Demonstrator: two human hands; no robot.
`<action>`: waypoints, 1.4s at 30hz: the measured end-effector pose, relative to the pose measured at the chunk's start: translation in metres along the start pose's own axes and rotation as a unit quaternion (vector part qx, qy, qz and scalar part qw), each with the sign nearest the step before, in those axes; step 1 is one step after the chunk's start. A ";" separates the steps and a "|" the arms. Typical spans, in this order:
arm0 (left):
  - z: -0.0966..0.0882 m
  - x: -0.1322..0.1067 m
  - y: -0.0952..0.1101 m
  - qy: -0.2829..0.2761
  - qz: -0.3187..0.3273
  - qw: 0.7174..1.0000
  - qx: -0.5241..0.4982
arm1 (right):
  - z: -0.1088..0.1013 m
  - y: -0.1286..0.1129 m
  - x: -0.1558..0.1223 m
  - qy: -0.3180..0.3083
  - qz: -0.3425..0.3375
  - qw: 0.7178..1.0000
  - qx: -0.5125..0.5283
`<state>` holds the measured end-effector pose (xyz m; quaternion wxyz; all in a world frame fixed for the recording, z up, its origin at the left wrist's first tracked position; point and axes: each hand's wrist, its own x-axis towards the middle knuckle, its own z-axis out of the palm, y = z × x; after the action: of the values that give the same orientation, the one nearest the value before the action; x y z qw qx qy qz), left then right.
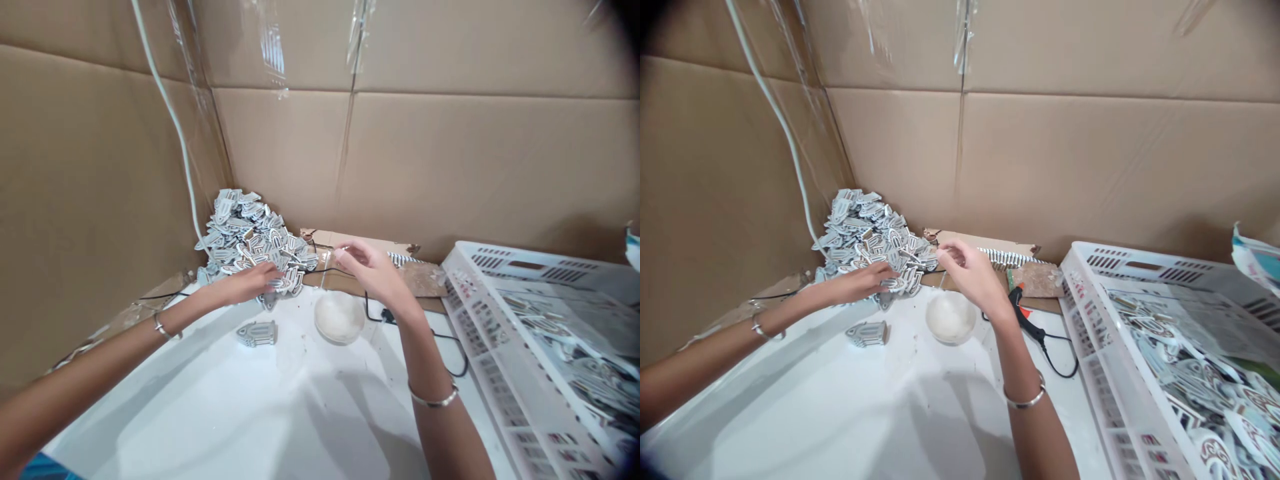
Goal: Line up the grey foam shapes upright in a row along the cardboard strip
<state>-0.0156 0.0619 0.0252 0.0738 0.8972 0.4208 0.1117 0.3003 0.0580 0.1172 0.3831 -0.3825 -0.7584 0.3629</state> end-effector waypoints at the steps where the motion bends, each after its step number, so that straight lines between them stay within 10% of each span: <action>1: -0.004 0.001 0.006 0.033 -0.028 0.997 -0.064 | 0.005 0.001 0.001 -0.001 -0.002 1.000 -0.014; 7: -0.005 -0.001 0.056 0.204 -0.128 0.869 -0.431 | 0.047 0.008 0.002 -0.070 -0.022 0.991 -0.108; 13: 0.014 -0.021 0.077 0.292 -0.131 0.816 -0.482 | 0.078 0.008 -0.003 -0.148 -0.067 0.982 -0.099; 25: 0.041 -0.105 0.045 0.166 -0.185 0.901 -0.356 | 0.123 0.017 -0.013 -0.228 -0.148 0.918 -0.289; 42: 0.051 -0.111 0.050 0.139 -0.203 0.885 -0.396 | 0.141 0.025 -0.018 -0.261 -0.147 0.902 -0.310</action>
<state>-0.0342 -0.0572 -0.0280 0.3851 0.6638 0.5201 0.3750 0.1941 0.0176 0.0280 0.0825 -0.2583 -0.9529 0.1357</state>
